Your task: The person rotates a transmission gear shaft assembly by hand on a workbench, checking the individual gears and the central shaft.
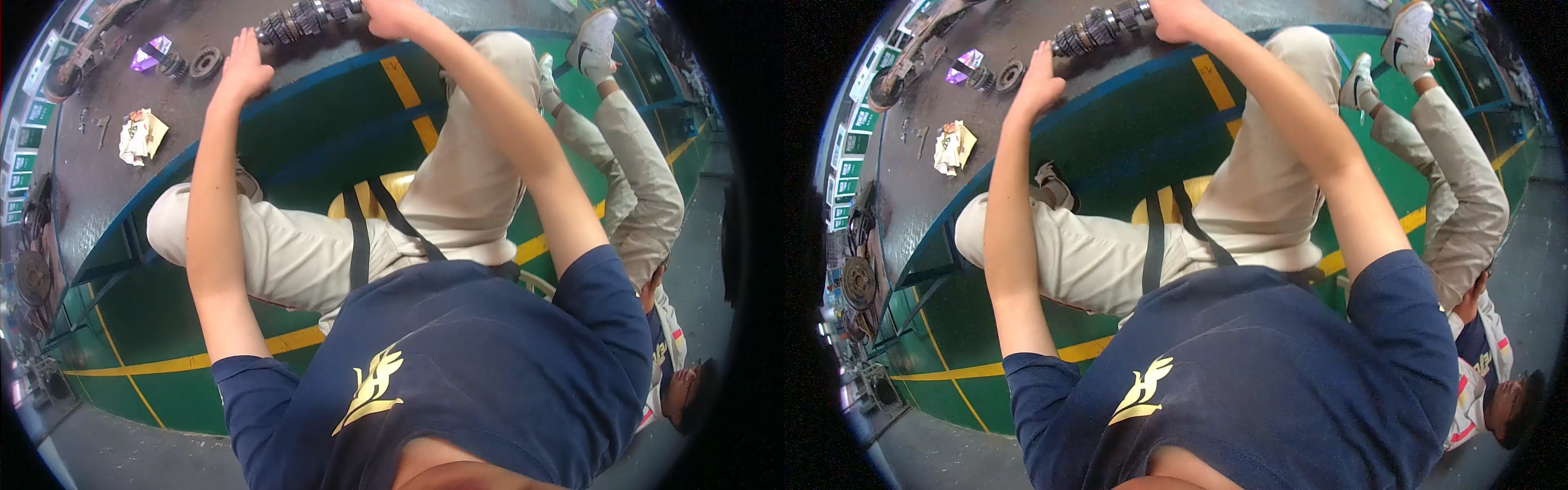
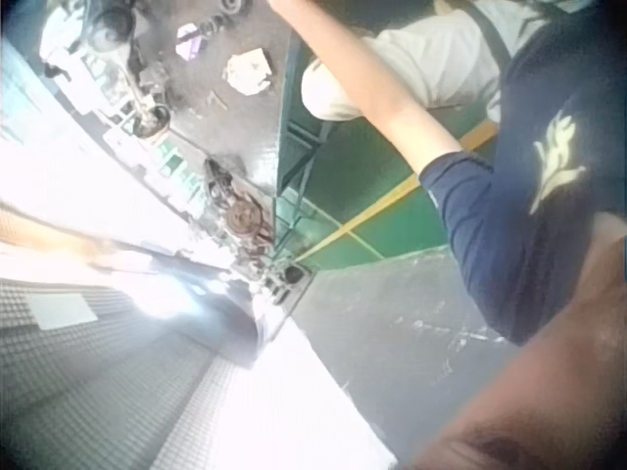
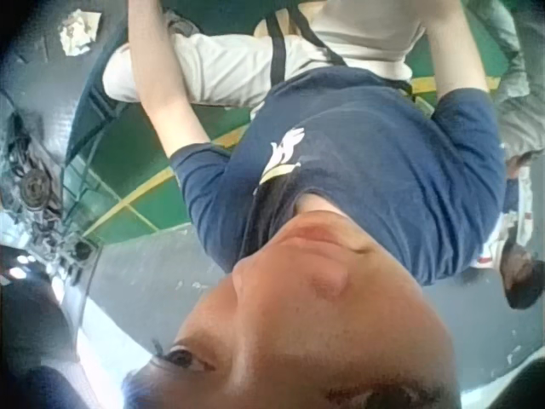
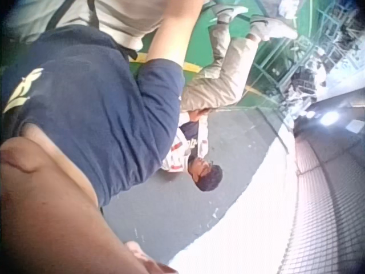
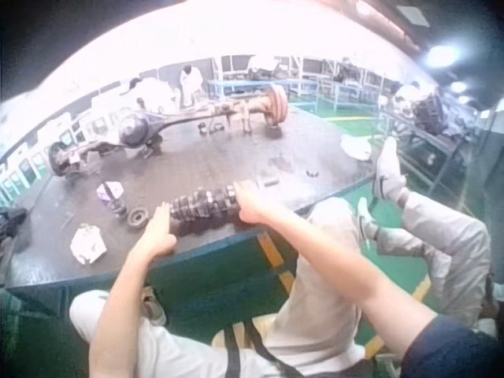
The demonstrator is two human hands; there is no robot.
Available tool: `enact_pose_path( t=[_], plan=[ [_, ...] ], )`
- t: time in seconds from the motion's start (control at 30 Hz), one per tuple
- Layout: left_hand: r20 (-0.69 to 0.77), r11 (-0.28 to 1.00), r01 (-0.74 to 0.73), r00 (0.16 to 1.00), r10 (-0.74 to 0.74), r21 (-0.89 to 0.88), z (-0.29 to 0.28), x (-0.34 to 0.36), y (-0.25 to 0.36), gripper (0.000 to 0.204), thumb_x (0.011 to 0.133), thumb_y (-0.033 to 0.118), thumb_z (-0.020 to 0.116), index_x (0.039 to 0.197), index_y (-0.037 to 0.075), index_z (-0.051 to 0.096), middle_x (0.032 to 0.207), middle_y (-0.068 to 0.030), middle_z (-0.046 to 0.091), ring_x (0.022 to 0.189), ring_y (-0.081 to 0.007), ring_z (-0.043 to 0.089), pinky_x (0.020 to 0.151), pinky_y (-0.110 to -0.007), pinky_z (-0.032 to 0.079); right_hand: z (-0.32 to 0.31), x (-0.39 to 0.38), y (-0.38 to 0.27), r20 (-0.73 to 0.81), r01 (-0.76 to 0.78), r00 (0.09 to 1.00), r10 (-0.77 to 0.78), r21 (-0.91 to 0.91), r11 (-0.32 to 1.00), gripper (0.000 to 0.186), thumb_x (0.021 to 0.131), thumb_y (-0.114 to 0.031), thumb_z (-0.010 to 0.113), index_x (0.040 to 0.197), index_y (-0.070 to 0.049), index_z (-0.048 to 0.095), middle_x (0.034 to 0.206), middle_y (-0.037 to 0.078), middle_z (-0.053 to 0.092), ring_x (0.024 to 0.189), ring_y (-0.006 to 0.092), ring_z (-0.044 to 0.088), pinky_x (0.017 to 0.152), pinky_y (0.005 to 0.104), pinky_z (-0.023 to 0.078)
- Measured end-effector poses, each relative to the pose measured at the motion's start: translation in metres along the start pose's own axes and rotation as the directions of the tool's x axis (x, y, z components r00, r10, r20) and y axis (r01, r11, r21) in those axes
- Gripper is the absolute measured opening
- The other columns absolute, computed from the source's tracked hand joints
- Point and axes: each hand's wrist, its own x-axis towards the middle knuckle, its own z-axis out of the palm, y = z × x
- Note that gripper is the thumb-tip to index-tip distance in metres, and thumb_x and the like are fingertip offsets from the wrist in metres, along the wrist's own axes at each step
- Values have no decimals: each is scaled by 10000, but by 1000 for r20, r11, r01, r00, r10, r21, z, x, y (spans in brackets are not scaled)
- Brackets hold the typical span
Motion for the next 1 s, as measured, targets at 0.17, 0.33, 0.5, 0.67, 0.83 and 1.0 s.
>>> enact_pose_path(
  t=[0.17,0.33,0.5,0.67,0.83,1.0],
  plan=[
    [12,996,-86,996,85,26,-20,-13,14,768,751,116,513,1465,-46,281,1530,-219,301,1441,-331,257,1177,-400,231,-2,-10,17,-41,167,982,-187,-289,943,530,749,-113,598,1247,54,532,1249,292,553,1173,388,544,940,409,467],
    [-127,986,-92,986,110,139,-39,-21,21,676,765,97,501,1414,-51,381,1468,-216,409,1401,-312,339,1159,-414,273,-30,9,11,218,153,959,-178,128,980,258,706,-118,637,935,-11,687,840,222,686,861,353,672,765,422,512],
    [-50,997,-42,998,46,72,-2,-15,-2,855,719,96,540,1498,-20,206,1575,-184,211,1449,-393,198,1172,-449,237,-12,-9,-15,69,30,997,-34,51,998,643,717,-55,574,1331,55,418,1300,260,528,1252,399,468,1070,482,344],
    [7,994,24,1000,-25,110,0,-12,1,859,721,98,554,1500,-10,210,1589,-173,175,1473,-371,128,1173,-496,195,9,-12,-14,-55,104,992,-116,-182,978,626,744,-74,561,1332,82,413,1418,231,430,1348,391,352,1138,521,224],
    [8,994,40,999,-41,105,-1,-16,-2,819,754,122,573,1494,9,240,1585,-159,199,1465,-369,160,1171,-474,215,-27,10,-26,337,-34,941,1,92,995,645,750,-87,560,1382,-61,435,1428,239,433,1353,347,374,1108,558,274],
    [-14,995,-26,1000,27,99,-9,-24,10,840,777,138,604,1506,22,204,1587,-156,188,1461,-364,177,1168,-475,227,-8,0,-1,129,150,983,-131,-151,977,543,727,-97,615,1259,-19,546,1255,170,584,1207,339,525,1038,426,401]
  ],
)
